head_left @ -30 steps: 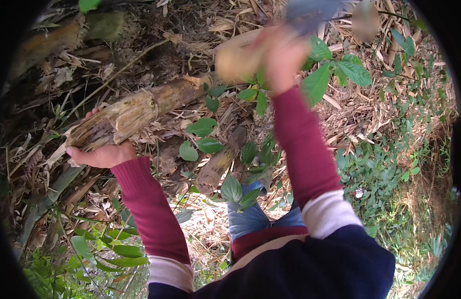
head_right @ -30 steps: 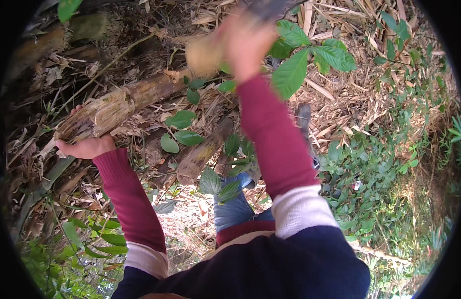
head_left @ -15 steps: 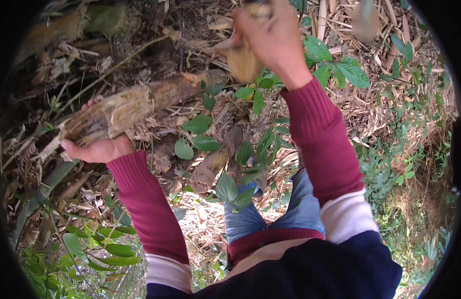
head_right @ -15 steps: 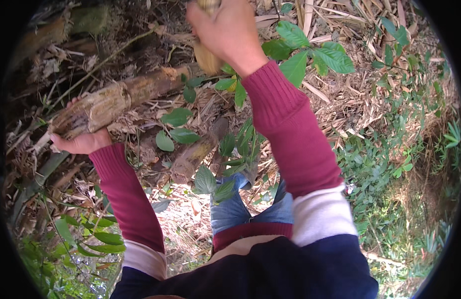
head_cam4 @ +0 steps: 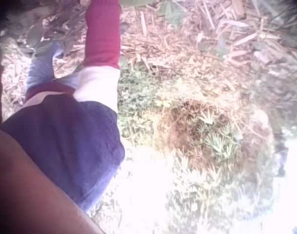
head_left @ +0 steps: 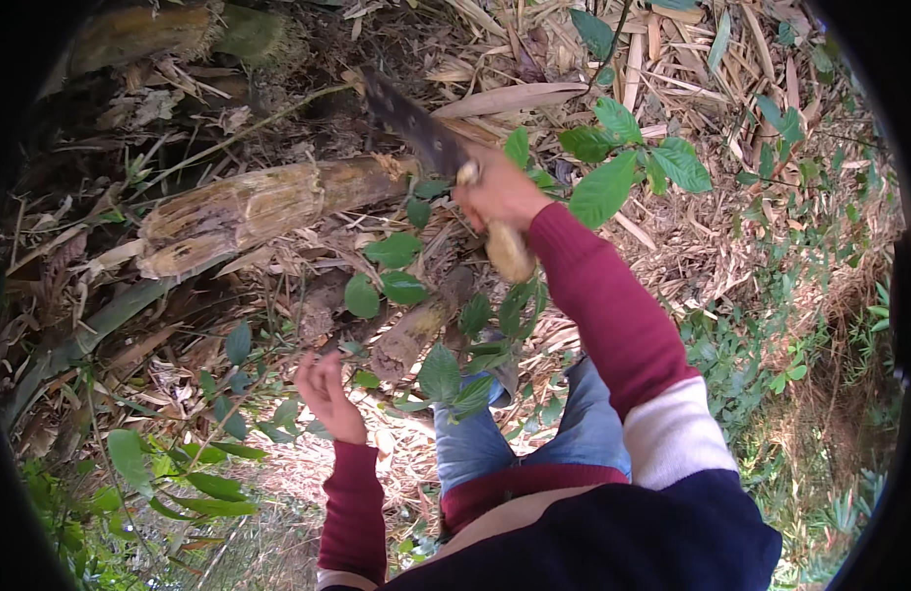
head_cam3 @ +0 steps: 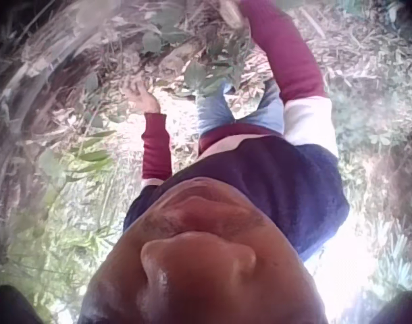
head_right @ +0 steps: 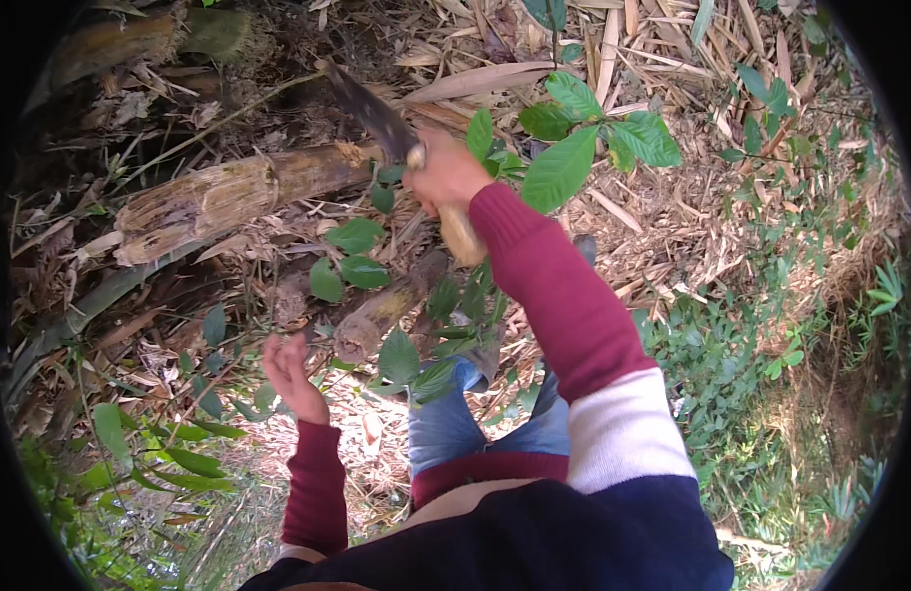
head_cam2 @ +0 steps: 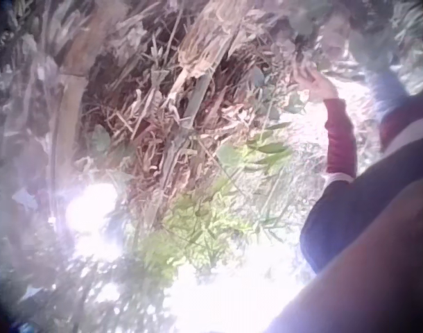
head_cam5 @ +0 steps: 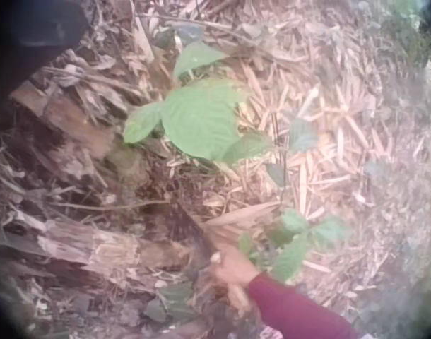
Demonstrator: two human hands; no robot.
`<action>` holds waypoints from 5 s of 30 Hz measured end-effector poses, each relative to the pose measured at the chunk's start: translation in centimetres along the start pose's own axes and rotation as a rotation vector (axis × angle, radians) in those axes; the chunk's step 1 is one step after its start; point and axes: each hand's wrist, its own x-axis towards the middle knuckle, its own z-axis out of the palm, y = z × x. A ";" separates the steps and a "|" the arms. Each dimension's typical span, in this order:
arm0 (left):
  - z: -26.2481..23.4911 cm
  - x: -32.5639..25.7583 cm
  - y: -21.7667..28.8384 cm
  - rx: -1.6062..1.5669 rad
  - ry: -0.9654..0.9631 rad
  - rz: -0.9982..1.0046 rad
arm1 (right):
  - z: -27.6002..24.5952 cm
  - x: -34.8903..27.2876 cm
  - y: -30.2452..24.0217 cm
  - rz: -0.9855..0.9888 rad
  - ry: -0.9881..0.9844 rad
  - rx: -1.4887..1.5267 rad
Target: The person uses a machete to chop a large piece of bamboo into smaller sections on the forest floor. They then pick up a long bamboo pole and use the machete to strip the outer layers and cut it into smaller pieces.
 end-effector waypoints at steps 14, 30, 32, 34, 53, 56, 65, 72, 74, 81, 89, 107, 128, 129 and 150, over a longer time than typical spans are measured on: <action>-0.5 8.7 10.0 0.299 0.309 0.673 | 9.4 1.0 11.2 -0.240 0.396 -0.546; 2.5 22.6 21.9 -0.583 -0.091 0.225 | 3.9 -3.2 8.9 0.197 0.256 0.617; 2.1 21.7 19.1 -0.687 0.148 0.155 | 0.3 -4.3 5.0 0.016 0.323 0.810; 1.4 19.8 15.5 -0.683 0.257 0.140 | -4.4 -4.8 -0.7 -0.245 0.603 0.731; 5.9 1.9 -2.5 -0.025 -0.315 -0.104 | -0.8 -3.3 -12.5 -0.765 0.557 0.006; 6.2 1.7 -3.6 -0.092 -0.186 -0.076 | 6.8 -4.5 -7.1 -0.590 0.916 -0.142; 6.1 7.7 7.4 -0.013 0.250 0.314 | 9.3 -0.2 7.8 -0.049 0.227 -0.374; 5.4 20.4 17.7 -0.697 -0.042 0.468 | 2.5 0.6 1.4 0.121 -0.147 -0.169; 6.2 21.4 18.7 -0.667 -0.120 0.455 | 6.3 -0.9 7.4 0.070 0.040 0.070; 6.8 22.3 18.9 -0.695 -0.055 0.376 | 5.4 -3.0 6.1 -0.149 0.602 -0.261; 7.9 20.0 19.9 -0.676 0.037 0.400 | 8.4 -3.5 -2.8 -0.319 0.882 -0.021; 7.6 21.8 19.1 -0.705 0.001 0.279 | 6.7 -1.1 3.9 -0.013 0.324 -0.257; 8.2 21.8 19.0 -0.664 0.183 0.240 | 1.3 2.9 6.2 0.336 -0.310 0.349; 8.1 21.8 18.9 -0.664 0.189 0.221 | 2.8 1.8 7.7 0.290 -0.182 0.494; 8.5 21.7 18.9 -0.642 0.269 0.130 | 2.8 2.7 1.6 -0.144 0.024 -0.718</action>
